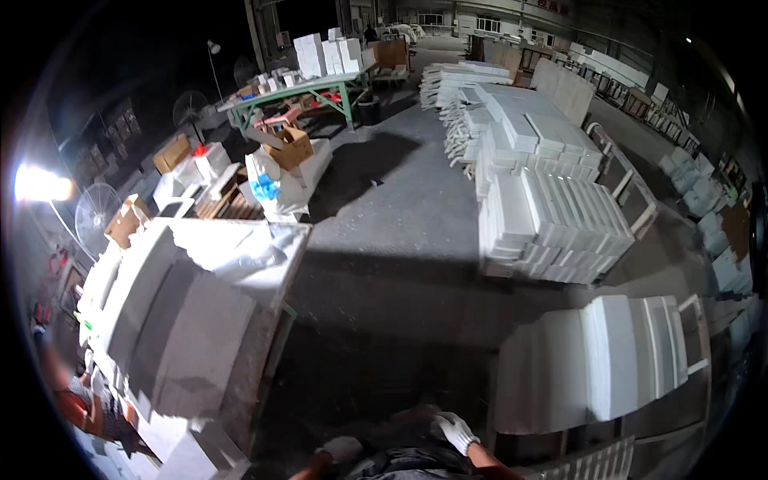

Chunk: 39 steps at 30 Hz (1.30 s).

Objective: The person repeatedly picks up white rectangular panels from a table, places them into a cardboard box, and stacks them on a nearby rack. The person also uses a red tape dispenser to apply tape to the panels. A coworker is visible across the table performing similar tasks.

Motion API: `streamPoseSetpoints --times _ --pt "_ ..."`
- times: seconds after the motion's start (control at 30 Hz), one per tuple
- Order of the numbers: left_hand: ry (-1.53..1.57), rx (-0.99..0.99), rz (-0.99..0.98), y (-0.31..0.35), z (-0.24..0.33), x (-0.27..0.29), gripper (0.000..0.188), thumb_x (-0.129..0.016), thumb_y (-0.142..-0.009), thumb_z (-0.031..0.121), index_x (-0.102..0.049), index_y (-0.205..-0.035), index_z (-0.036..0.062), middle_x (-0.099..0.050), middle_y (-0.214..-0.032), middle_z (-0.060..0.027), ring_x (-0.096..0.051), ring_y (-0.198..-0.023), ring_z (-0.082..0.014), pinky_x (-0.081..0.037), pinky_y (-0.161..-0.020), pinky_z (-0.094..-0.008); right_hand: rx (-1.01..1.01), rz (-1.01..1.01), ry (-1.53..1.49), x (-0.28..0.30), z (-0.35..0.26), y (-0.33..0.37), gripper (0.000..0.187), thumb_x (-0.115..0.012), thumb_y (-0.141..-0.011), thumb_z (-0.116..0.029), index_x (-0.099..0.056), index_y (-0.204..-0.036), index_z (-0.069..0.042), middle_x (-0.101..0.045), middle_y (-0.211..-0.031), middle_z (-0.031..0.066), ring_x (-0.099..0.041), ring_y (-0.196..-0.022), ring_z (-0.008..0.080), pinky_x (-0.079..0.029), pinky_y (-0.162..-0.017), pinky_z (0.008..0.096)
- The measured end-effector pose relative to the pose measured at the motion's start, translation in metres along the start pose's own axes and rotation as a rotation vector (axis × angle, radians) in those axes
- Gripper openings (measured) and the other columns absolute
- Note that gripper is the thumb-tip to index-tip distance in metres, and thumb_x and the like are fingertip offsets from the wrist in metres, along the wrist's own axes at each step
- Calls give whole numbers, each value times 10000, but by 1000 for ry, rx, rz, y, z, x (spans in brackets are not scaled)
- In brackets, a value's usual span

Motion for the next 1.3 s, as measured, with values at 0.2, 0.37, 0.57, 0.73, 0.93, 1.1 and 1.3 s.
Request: streamPoseSetpoints --times 0.2,0.37,0.57,0.73,0.93,1.1,1.3 --pt "271 176 144 -9 -3 185 410 -449 -951 416 -639 -1096 83 -657 -1084 -164 -608 -1057 -376 -474 -901 -466 141 -238 134 -3 -182 -64 322 -542 -962 -258 -647 -1172 -37 -692 -1107 147 -647 -1078 273 -506 -933 376" --pt "-65 274 367 -22 88 480 333 -516 -954 378 -646 -1096 106 -676 -996 -105 -615 -1054 -299 -432 -992 -436 503 -82 628 22 -210 -217 336 -538 -971 -284 -651 -1151 -23 -711 -1041 134 -677 -1006 245 -523 -899 356" --pt "-465 -134 955 -2 157 734 298 -619 -901 380 -653 -1048 123 -645 -865 -47 -611 -905 -221 -420 -1019 -391 194 -293 95 69 -401 -334 361 -646 -942 -264 -587 -1187 -5 -699 -929 106 -684 -796 165 -560 -725 311" --pt "-704 -173 1018 15 177 853 239 -625 -872 291 -629 -981 78 -597 -848 -32 -591 -861 -182 -434 -1003 -401 295 -356 175 42 -477 -446 382 -625 -939 -283 -589 -1199 -6 -701 -917 99 -670 -769 133 -536 -702 288" --pt "-791 -147 1042 28 141 949 217 -626 -870 269 -634 -954 69 -600 -833 -43 -589 -838 -183 -448 -941 -394 237 -397 244 17 -519 -547 349 -604 -949 -263 -587 -1198 -19 -686 -896 87 -650 -732 129 -526 -662 280" --pt "-767 -174 1064 19 88 1026 225 -627 -871 278 -643 -935 63 -603 -814 -54 -589 -814 -190 -456 -884 -389 162 -361 252 19 -560 -620 323 -588 -958 -246 -586 -1197 -29 -674 -879 77 -634 -701 126 -518 -629 274" --pt "-686 -93 1068 -5 10 1115 237 -629 -871 289 -652 -912 56 -606 -791 -67 -590 -785 -198 -465 -817 -384 111 -407 289 4 -640 -733 293 -568 -969 -226 -585 -1196 -42 -659 -858 66 -614 -664 122 -507 -589 266"
Point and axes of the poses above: each hand's wrist, its own y-axis away from the middle knuckle, its own x-axis out of the back of the hand, z = x × y, the point moved 3 cm from there along -y, towards the middle knuckle
